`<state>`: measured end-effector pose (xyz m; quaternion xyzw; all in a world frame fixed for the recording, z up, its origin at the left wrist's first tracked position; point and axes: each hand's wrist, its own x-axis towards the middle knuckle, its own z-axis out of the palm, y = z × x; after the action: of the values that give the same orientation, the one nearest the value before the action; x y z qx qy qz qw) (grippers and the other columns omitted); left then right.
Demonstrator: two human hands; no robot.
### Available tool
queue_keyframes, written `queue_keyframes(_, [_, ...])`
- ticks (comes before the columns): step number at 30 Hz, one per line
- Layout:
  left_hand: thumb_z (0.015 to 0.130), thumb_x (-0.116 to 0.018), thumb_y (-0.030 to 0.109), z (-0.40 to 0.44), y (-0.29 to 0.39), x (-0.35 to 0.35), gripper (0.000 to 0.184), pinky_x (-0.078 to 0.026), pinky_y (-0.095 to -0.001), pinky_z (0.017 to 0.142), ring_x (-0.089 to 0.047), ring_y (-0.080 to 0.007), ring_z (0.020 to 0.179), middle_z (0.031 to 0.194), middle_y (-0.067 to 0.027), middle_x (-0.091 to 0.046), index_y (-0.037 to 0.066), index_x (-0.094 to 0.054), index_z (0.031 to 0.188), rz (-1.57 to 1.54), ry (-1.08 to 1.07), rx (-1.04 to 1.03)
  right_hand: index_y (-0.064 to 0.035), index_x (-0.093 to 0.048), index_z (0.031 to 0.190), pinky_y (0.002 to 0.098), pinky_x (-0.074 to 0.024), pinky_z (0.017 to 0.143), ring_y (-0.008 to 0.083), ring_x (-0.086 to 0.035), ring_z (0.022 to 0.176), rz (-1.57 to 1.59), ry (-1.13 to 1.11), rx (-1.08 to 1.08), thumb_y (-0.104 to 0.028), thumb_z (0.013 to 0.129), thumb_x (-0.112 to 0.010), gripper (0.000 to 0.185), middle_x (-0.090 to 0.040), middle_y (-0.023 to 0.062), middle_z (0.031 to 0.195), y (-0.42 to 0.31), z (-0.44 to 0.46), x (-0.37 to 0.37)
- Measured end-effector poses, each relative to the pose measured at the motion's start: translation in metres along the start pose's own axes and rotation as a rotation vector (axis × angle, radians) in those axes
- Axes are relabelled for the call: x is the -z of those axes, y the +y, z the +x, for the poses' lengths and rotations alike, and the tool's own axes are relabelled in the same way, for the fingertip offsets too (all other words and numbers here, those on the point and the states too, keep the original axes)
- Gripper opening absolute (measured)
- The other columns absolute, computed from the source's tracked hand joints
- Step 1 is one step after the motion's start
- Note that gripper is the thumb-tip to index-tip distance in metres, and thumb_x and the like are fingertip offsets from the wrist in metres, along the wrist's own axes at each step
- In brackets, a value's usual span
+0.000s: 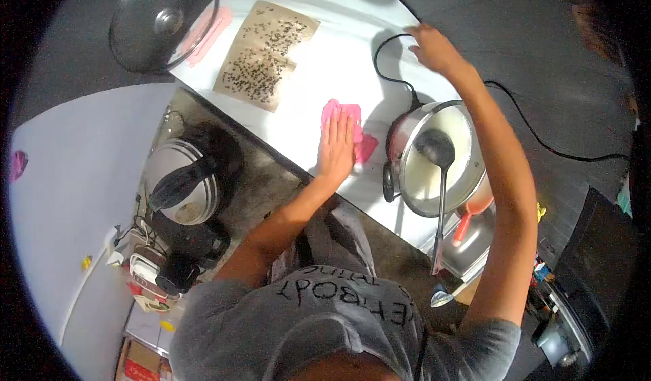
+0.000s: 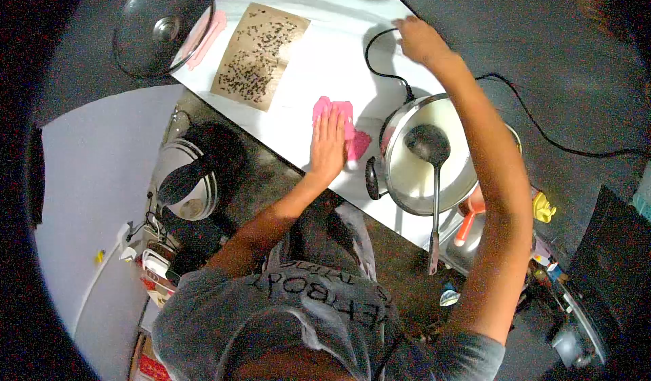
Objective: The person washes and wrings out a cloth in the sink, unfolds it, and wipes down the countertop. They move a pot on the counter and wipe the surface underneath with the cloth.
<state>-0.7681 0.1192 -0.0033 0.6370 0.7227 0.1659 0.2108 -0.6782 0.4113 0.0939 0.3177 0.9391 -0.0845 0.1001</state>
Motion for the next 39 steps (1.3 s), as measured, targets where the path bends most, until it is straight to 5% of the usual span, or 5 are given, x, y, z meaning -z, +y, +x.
queue_keyframes(4, [0.083,-0.053,0.022,0.036,-0.006,0.002,0.065,-0.012,-0.0414,0.111,-0.018,-0.0317,0.135,0.144,-0.0170,-0.024,-0.003,-0.027,0.136,-0.056,0.050,0.012,-0.0062,-0.054,0.115,0.0404,-0.0493,0.081,0.0349,-0.058,0.095,-0.195,-0.056,0.067,0.001,0.077,-0.052,0.039,-0.055,0.0218,0.104,0.036,0.035,-0.049])
queue_keyframes(10, [0.083,-0.053,0.023,0.071,-0.014,0.009,0.059,-0.018,-0.0400,0.110,-0.025,-0.0304,0.132,0.140,-0.0164,-0.032,-0.004,-0.034,0.132,-0.121,0.096,-0.055,-0.0103,-0.051,0.114,0.0440,-0.0483,0.077,0.0358,-0.059,0.090,-0.057,-0.337,0.056,0.000,0.076,-0.051,0.039,-0.061,0.0162,0.094,0.025,0.033,-0.001])
queue_keyframes(24, [0.082,-0.047,0.019,0.204,-0.012,-0.028,0.035,-0.018,-0.0380,0.109,-0.035,-0.0217,0.127,0.126,-0.0046,-0.050,0.010,-0.058,0.114,-0.010,0.315,-0.391,-0.0078,-0.049,0.104,0.0435,-0.0478,0.067,0.0376,-0.059,0.083,0.035,-0.249,-0.076,-0.001,0.073,-0.058,0.033,-0.059,0.0192,0.097,0.039,-0.037,0.056])
queue_keyframes(30, [0.078,-0.049,0.018,0.266,-0.003,-0.039,0.025,-0.028,-0.0389,0.102,-0.045,-0.0215,0.114,0.113,0.0002,-0.055,0.010,-0.065,0.095,0.128,0.424,-0.484,-0.0063,-0.049,0.099,0.0417,-0.0483,0.067,0.0350,-0.061,0.084,0.060,-0.297,-0.122,0.000,0.074,-0.058,0.027,-0.060,0.0178,0.097,0.048,-0.026,0.054])
queue_keyframes(39, [0.081,-0.043,0.008,0.140,-0.031,-0.005,0.048,-0.023,-0.0369,0.108,-0.033,-0.0254,0.129,0.134,-0.0138,-0.041,0.002,-0.042,0.129,-0.122,0.091,-0.415,-0.0052,-0.048,0.100,0.0448,-0.0462,0.068,0.0392,-0.058,0.081,0.078,-0.209,-0.036,-0.002,0.075,-0.054,0.026,-0.059,0.0193,0.086,0.045,-0.016,0.047])
